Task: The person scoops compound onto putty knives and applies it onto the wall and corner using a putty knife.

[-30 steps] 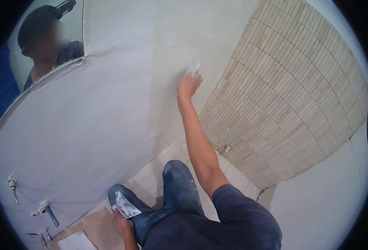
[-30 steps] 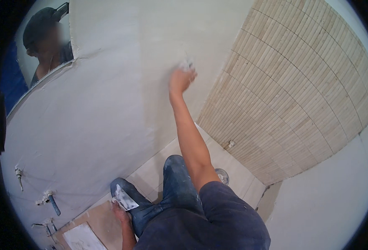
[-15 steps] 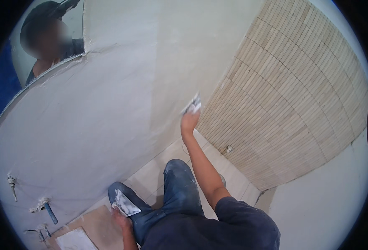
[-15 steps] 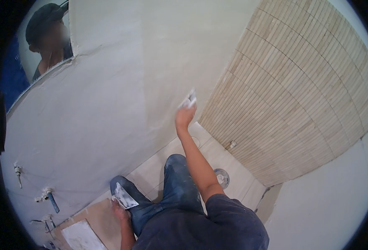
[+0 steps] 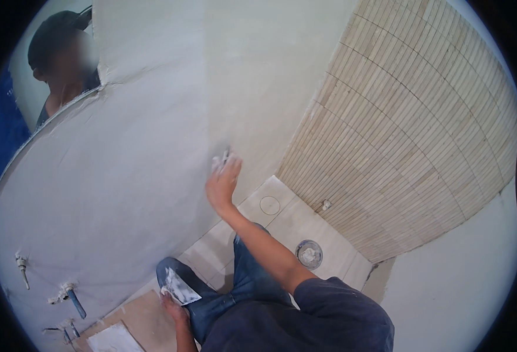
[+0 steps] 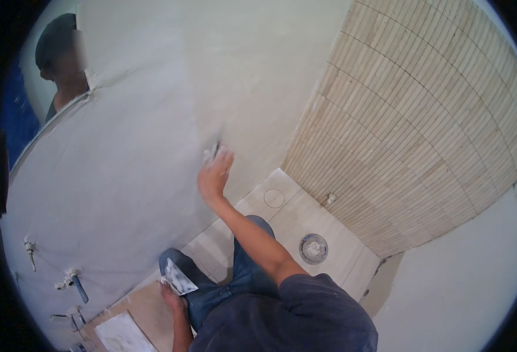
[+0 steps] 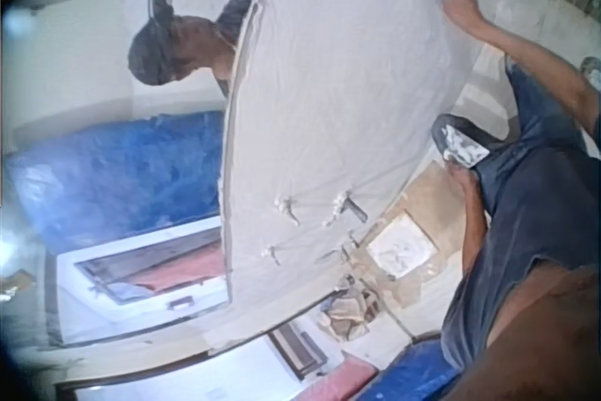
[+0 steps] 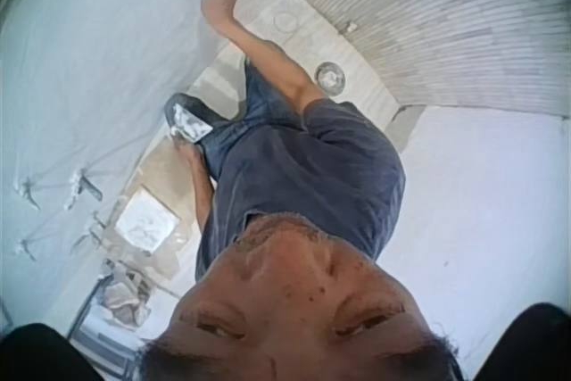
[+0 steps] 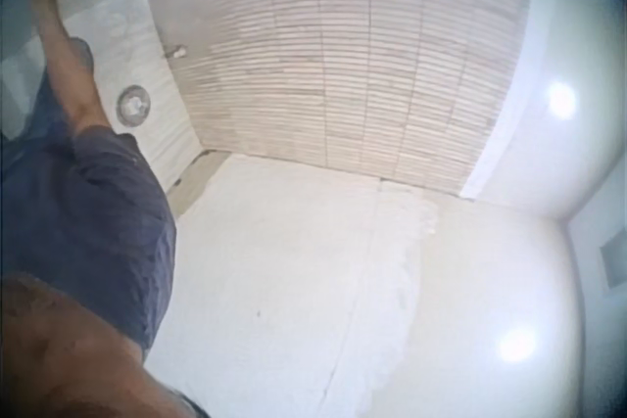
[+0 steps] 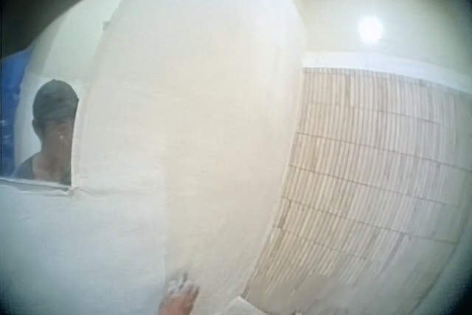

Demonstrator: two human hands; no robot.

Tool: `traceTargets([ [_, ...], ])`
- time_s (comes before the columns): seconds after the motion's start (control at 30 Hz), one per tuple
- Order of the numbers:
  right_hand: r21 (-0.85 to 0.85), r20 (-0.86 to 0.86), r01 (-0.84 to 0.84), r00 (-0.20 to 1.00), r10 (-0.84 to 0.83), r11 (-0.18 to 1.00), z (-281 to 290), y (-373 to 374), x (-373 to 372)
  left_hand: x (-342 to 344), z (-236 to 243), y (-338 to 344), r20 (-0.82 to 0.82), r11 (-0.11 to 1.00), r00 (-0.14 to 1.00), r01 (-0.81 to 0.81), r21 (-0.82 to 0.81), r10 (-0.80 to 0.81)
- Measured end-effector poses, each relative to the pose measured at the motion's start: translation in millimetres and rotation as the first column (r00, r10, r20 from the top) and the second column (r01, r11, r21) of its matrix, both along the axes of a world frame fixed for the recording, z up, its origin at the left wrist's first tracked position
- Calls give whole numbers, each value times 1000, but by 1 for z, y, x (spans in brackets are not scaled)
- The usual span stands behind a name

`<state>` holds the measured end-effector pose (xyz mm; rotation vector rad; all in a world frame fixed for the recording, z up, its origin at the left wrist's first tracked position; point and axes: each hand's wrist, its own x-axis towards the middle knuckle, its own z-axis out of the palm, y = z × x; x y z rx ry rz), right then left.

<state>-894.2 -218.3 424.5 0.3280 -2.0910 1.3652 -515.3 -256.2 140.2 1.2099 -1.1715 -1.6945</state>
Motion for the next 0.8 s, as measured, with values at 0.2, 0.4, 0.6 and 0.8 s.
traceTargets([
  [0.2,-255,-44,60,996,-74,965,21,133,-106,-26,17,15,-133,987,981,151,54,-142],
  [0.4,-184,-155,261,944,-291,947,150,193,-268,-8,-13,-2,198,958,974,160,-237,-113],
  [0.6,-174,-46,279,956,-291,944,228,225,-322,-35,4,26,-155,978,967,194,-82,-205],
  [0.8,-54,-156,235,958,-240,971,242,104,-185,-27,14,13,-310,993,943,109,-43,-117],
])
